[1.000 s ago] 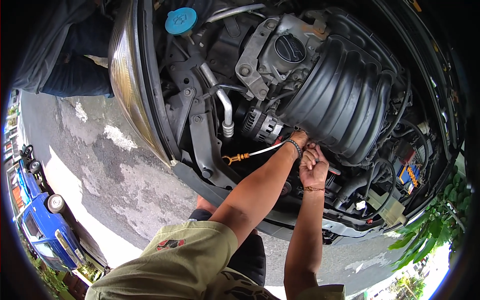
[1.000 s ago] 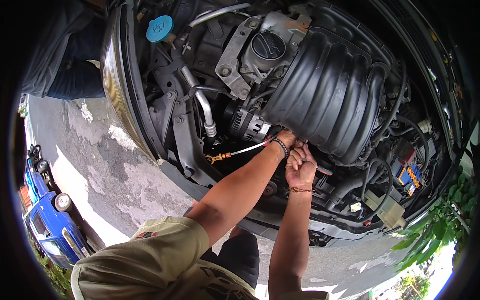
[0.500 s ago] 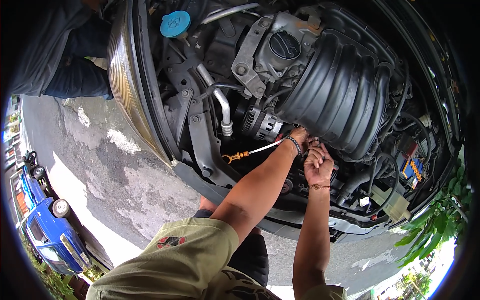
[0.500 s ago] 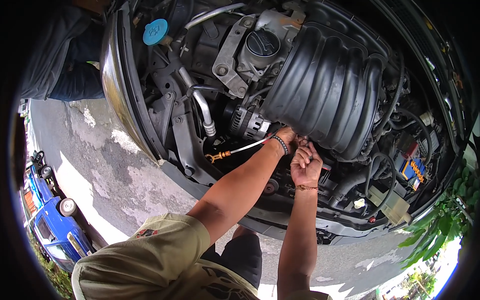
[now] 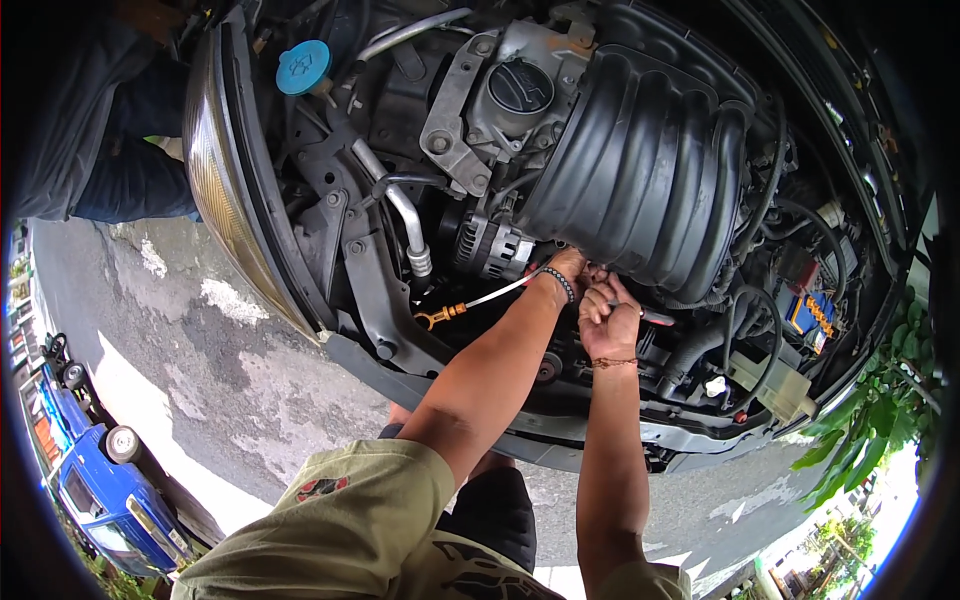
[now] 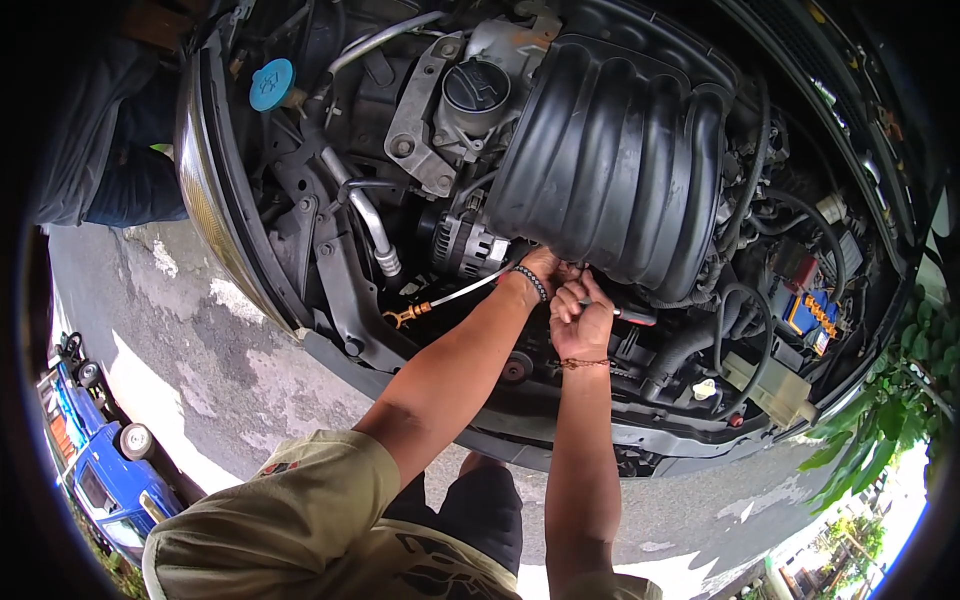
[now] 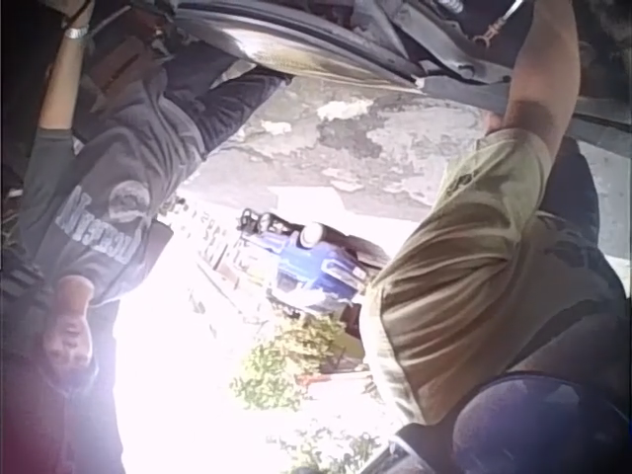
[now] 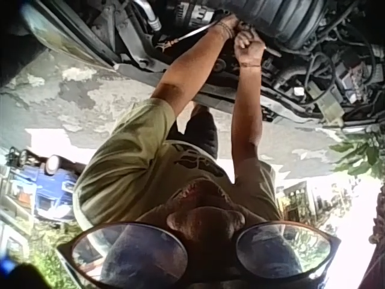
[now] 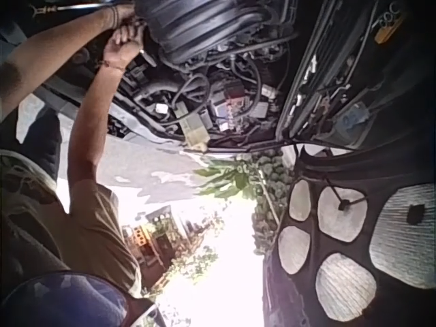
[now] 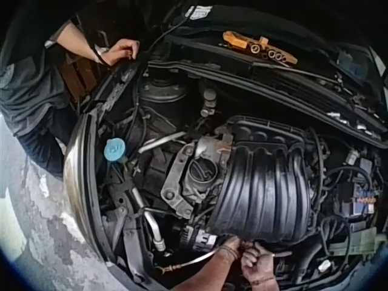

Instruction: Using a socket wrench and ratchet extension to loosen or tighten bolts on components within the car engine bay.

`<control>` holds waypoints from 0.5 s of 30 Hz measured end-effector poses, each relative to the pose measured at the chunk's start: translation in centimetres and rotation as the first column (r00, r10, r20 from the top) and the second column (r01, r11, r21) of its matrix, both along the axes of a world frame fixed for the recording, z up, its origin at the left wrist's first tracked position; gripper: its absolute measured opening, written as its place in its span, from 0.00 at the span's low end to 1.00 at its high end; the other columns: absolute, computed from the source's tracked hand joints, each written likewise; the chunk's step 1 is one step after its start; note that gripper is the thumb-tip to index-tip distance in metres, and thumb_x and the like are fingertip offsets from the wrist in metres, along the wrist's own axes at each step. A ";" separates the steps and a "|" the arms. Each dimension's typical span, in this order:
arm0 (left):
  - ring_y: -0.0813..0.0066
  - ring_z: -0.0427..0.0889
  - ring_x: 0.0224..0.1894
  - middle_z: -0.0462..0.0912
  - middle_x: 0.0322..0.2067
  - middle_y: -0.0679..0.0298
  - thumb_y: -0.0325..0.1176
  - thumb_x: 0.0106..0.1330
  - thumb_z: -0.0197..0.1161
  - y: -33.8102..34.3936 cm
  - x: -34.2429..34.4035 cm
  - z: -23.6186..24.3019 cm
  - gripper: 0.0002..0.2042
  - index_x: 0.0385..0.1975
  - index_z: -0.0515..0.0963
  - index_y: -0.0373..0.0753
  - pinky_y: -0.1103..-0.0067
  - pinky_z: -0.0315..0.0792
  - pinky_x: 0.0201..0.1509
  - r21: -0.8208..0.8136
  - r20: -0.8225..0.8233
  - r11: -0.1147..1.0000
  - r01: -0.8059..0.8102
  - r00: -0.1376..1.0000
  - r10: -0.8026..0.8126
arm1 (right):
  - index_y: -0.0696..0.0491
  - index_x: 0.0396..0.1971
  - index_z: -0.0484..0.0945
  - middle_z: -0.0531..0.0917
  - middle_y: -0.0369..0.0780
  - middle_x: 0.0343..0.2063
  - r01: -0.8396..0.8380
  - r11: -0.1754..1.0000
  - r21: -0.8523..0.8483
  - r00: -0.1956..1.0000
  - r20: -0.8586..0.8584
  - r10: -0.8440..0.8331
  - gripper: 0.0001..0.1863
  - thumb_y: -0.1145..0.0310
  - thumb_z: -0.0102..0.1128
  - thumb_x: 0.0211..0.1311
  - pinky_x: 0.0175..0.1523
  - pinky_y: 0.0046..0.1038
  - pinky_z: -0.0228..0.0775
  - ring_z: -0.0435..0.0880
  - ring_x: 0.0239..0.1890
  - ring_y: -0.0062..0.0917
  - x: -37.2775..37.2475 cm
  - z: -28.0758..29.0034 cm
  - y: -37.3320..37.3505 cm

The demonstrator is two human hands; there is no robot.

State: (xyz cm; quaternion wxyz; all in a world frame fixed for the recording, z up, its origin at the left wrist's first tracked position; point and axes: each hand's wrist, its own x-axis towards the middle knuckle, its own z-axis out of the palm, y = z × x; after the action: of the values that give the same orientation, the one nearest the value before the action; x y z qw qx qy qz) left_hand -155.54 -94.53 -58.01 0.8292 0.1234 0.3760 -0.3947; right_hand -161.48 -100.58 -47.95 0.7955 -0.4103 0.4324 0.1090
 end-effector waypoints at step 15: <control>0.72 0.77 0.23 0.78 0.22 0.63 0.33 0.60 0.64 2.1 0.5 -0.6 0.06 0.26 0.75 0.42 0.78 0.72 0.28 0.039 0.089 0.993 0.110 0.990 -0.113 | 0.55 0.38 0.74 0.72 0.30 0.18 -0.005 0.997 -0.083 1.000 0.010 0.006 0.09 0.66 0.51 0.67 0.18 0.18 0.57 0.65 0.14 0.17 0.9 1.3 2.2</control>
State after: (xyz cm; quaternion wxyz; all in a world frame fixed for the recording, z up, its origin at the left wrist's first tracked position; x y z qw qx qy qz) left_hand -154.99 -92.44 -58.56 0.8199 0.1761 0.3371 -0.4280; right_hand -160.61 -98.37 -46.66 0.7796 -0.4447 0.4315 0.0909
